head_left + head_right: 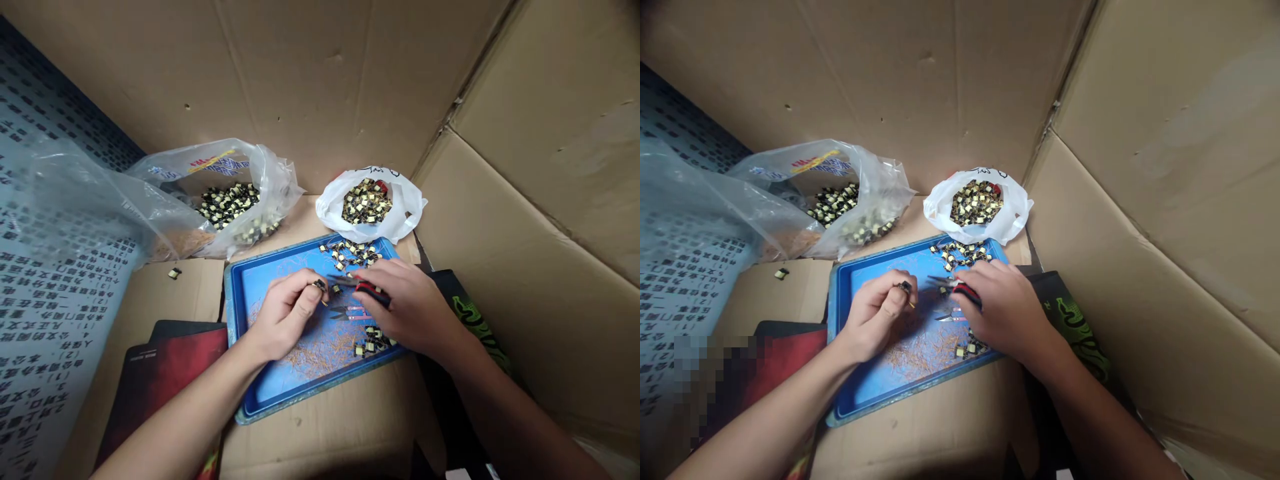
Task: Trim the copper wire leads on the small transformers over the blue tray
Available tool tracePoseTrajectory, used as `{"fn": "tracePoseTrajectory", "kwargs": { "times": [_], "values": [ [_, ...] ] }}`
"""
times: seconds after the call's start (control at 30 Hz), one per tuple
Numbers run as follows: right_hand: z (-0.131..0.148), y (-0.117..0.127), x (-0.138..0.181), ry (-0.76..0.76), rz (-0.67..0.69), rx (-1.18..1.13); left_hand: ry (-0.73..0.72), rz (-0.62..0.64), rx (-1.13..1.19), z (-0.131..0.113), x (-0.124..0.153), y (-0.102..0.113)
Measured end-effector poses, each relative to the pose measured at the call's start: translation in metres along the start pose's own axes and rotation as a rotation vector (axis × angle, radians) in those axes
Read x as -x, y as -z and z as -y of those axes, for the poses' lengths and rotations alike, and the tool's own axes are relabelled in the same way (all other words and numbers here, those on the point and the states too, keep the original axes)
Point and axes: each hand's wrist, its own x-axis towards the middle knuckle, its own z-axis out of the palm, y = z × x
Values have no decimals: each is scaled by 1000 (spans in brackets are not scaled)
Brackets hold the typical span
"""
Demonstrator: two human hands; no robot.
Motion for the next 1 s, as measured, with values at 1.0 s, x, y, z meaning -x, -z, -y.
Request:
{"fn": "tracePoseTrajectory", "kwargs": {
  "times": [1.0],
  "values": [
    [35, -22, 2, 147, -492, -294, 390, 218, 414, -1, -1, -8]
  ]
}}
